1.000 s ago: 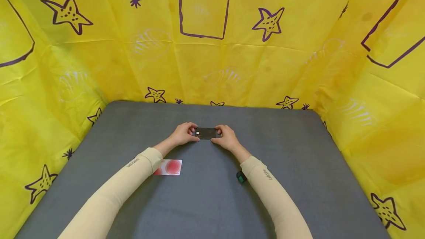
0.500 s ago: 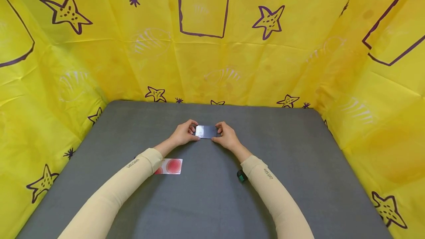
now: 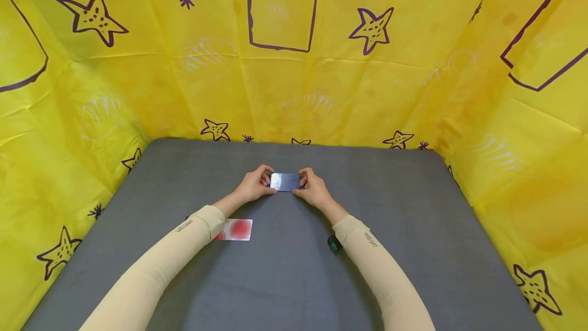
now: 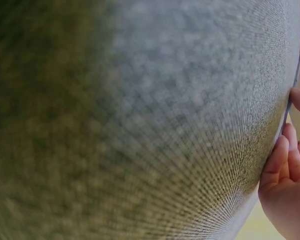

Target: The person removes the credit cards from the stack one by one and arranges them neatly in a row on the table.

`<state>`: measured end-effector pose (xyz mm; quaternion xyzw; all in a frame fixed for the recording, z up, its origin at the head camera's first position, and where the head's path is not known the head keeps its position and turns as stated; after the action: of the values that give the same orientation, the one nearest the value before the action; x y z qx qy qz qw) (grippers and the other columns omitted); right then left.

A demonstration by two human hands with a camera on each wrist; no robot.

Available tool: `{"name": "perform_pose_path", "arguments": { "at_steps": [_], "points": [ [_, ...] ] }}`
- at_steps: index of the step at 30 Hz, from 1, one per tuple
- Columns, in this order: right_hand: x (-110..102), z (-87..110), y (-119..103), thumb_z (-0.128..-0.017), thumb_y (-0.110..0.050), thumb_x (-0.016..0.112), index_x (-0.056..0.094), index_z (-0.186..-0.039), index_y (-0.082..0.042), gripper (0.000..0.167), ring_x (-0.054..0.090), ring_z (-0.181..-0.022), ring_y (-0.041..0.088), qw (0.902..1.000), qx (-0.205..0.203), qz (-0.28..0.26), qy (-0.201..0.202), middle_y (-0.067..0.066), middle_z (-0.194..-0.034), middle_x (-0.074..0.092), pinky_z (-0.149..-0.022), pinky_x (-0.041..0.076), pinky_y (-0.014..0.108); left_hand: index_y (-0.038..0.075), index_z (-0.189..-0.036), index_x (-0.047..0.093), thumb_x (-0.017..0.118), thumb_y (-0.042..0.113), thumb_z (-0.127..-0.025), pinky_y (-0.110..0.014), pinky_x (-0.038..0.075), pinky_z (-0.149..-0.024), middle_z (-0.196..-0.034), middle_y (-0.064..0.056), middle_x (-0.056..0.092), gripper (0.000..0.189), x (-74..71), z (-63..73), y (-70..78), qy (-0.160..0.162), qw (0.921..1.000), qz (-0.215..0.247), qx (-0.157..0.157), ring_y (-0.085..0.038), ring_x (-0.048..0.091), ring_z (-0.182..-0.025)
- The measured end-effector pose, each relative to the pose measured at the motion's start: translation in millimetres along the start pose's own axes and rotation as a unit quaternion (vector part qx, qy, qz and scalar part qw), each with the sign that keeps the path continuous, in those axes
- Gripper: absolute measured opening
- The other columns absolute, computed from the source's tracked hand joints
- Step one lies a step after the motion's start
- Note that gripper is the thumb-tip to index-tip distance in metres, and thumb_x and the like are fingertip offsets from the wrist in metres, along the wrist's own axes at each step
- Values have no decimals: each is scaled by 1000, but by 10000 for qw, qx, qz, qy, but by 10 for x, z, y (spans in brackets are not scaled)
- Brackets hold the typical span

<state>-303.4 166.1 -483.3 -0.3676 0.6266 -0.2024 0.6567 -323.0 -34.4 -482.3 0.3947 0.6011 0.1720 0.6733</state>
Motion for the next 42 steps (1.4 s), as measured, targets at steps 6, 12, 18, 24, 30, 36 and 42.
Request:
{"name": "perform_pose_path", "arguments": {
  "at_steps": [6, 12, 18, 24, 30, 36, 42],
  "points": [
    [12, 7, 4, -81, -10, 80, 48, -123, -4, 54, 48, -68, 16, 10000, -22, -51, 51, 7, -89, 58, -65, 40, 28, 7, -121, 53, 85, 11, -76, -30, 44, -73, -82, -4, 58, 56, 5, 17, 7, 18, 10000, 40, 40, -15, 52, -71],
    [20, 31, -7, -81, -9, 80, 46, -123, -4, 54, 48, -69, 17, 10000, -15, -78, 30, 6, -87, 56, -67, 41, 30, 7, -120, 51, 84, 10, -76, -30, 44, -72, -81, -4, 57, 55, 6, 43, 32, -24, 10000, 38, 83, -16, 52, -70],
    [29, 57, -11, -80, -10, 80, 46, -123, -4, 55, 49, -69, 16, 10000, -61, -7, -20, 7, -88, 57, -68, 42, 30, 7, -120, 51, 83, 10, -77, -30, 44, -72, -80, -4, 56, 53, 9, 73, 46, -101, 9999, -7, 78, -15, 52, -69],
    [30, 82, -13, -79, -11, 81, 47, -122, -5, 55, 49, -68, 15, 9999, -114, 29, 12, 7, -88, 58, -68, 42, 30, 8, -120, 51, 83, 11, -77, -29, 43, -71, -81, -4, 56, 54, 4, 108, 46, -135, 9999, 11, 38, -15, 51, -70],
    [22, 131, -41, -79, -12, 82, 48, -121, -4, 55, 50, -68, 15, 9997, -205, 89, 51, 6, -87, 58, -67, 43, 29, 8, -119, 52, 84, 11, -76, -29, 44, -72, -80, -4, 58, 54, -14, 166, 63, -91, 9998, -16, 161, -14, 52, -69],
    [8, 211, -84, -79, -14, 82, 50, -121, -4, 54, 50, -69, 15, 9993, -323, 161, 16, 5, -86, 58, -67, 42, 28, 7, -119, 52, 84, 13, -76, -28, 45, -71, -80, -2, 58, 55, -26, 240, 65, -148, 9996, -21, 235, -13, 52, -68],
    [5, 289, -110, -78, -15, 83, 51, -120, -3, 55, 49, -69, 15, 9992, -383, 126, -74, 4, -86, 59, -65, 42, 26, 6, -119, 53, 85, 14, -76, -27, 45, -70, -79, -1, 59, 55, -24, 310, 69, -208, 9992, -40, 325, -13, 52, -68]
  ]
}}
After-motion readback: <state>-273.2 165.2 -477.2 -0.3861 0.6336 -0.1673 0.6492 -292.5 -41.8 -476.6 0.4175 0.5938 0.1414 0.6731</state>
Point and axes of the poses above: each hand's wrist, its own z-axis away from the middle knuckle, its own x-axis out of the palm, y = z × x, the point moved 4 cm from there along -z, towards the middle knuckle
